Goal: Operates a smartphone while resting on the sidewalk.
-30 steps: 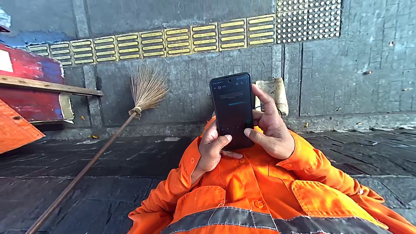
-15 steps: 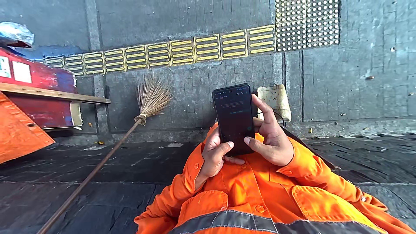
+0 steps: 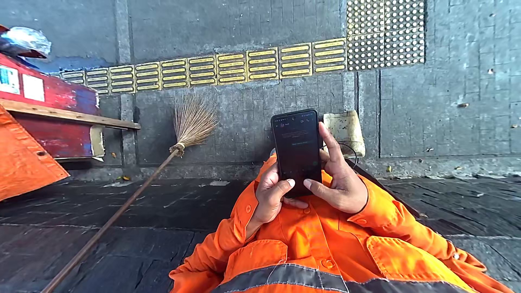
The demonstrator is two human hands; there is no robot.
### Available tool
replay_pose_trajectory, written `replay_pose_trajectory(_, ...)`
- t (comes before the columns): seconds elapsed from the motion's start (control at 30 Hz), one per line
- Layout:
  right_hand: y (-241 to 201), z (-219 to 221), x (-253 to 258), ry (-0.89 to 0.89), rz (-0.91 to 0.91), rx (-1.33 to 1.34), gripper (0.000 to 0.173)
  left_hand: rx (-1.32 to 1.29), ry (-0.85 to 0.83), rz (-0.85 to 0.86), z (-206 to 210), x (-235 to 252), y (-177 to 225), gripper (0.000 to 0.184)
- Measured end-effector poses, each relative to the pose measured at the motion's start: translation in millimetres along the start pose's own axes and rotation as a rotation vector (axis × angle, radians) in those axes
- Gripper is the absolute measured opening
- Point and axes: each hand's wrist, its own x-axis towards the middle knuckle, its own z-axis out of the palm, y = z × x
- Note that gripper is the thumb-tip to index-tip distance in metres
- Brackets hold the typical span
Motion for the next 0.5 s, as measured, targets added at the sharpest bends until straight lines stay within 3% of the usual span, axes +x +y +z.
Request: replay_pose_trajectory(0.5,0.7,1.6,-0.5,-0.003,-0.016,0.006,0.103,0.006,-0.008,-0.022,-0.6,0.5,0.2,0.034)
